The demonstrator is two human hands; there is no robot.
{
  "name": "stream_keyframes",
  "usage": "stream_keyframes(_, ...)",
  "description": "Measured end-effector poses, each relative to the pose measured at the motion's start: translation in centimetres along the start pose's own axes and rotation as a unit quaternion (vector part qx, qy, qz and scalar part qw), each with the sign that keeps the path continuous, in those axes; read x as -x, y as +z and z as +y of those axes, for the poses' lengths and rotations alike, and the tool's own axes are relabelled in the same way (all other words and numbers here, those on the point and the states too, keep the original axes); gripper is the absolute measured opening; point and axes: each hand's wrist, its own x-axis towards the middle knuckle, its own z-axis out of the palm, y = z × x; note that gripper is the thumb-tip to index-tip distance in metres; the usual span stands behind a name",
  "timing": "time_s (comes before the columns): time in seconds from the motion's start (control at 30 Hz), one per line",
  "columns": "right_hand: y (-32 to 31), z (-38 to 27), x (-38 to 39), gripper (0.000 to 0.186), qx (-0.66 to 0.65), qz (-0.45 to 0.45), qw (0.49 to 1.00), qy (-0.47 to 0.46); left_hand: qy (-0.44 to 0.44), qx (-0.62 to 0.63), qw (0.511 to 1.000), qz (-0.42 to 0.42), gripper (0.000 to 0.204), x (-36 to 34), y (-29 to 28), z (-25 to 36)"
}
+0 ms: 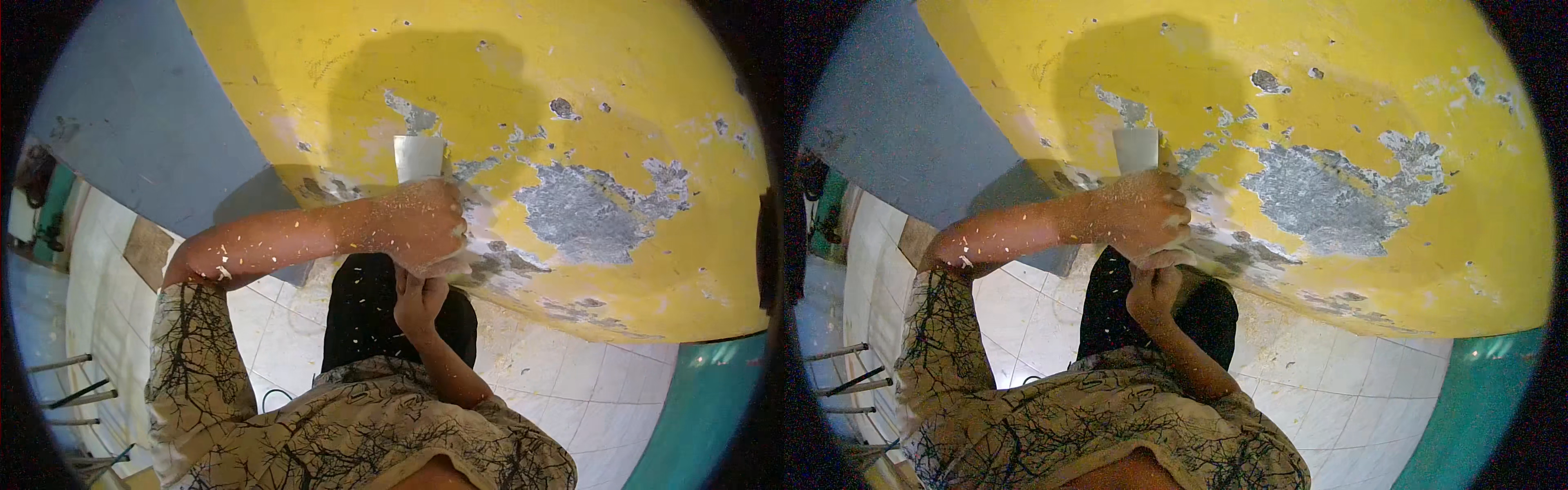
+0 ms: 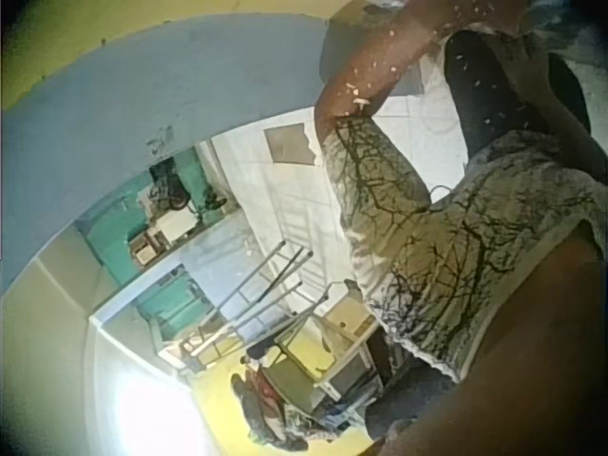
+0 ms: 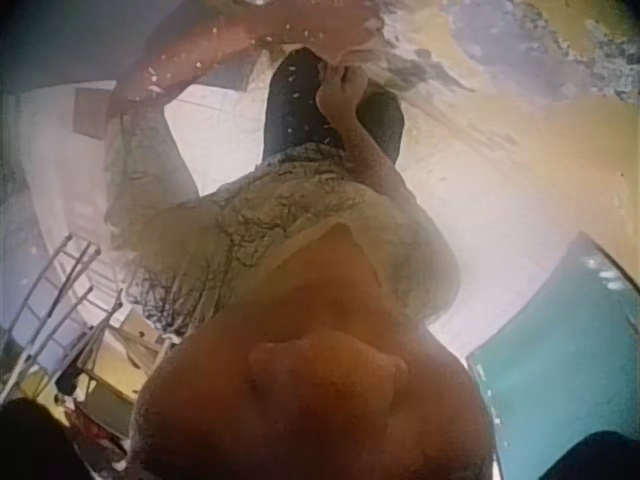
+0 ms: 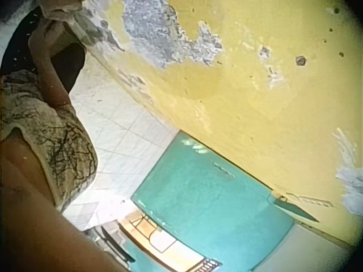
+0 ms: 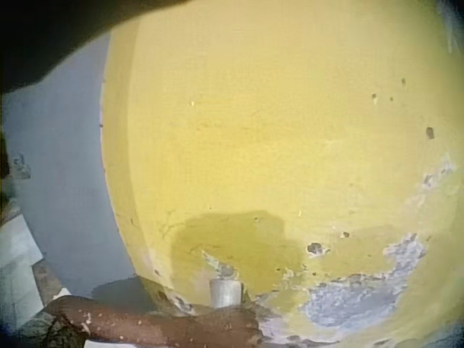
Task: Scraping old paint or debris off a yellow wall using a metal scraper.
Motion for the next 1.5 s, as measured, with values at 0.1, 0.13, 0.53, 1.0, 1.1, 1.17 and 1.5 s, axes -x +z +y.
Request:
stream_keyframes(0.1, 1.4, -0.9, 0.7, 0.027, -0.083, 0.013, 0.995, 0.048, -0.014, -0.031, 0.996, -0.084, 0.024, 0.6, 1.5, 0.5)
stream_keyframes(0.13, 1.9, -1.2, 1.6, 0.027, -0.082, 0.049, 0.992, 0.087, -0.016, -0.033, 0.996, -0.085, 0.024, 0.9, 2.1, 0.6)
stream_keyframes(0.53, -0.2, 2.1, 0.4, 0.032, 0.058, 0.024, 0.998, 0.01, -0.01, -0.013, 0.999, -0.037, 0.029, 0.9, 3.6, 0.3)
stream_keyframes(1.0, -0.2, 0.4, -0.5, 0.026, 0.118, 0.033, 0.992, 0.03, -0.016, -0.018, 0.998, -0.054, 0.019, 0.6, 3.4, -0.7)
stream_keyframes(1.1, -0.5, 0.2, 0.1, 0.024, 0.128, -0.009, 0.99, 0.056, 0.007, 0.002, 0.999, 0.039, 0.018, 0.4, 3.7, -0.4)
stream_keyframes(1.17, -0.6, 2.0, 0.9, 0.024, 0.139, 0.004, 0.989, 0.046, 0.0, 0.0, 1.0, 0.0, 0.018, 1.6, 6.2, 0.2)
stream_keyframes(1.5, -1.1, -1.1, -2.2, 0.022, 0.0, -0.02, 1.0, -0.017, 0.014, -0.082, 0.996, 0.024, 0.016, -0.6, 2.6, -0.6)
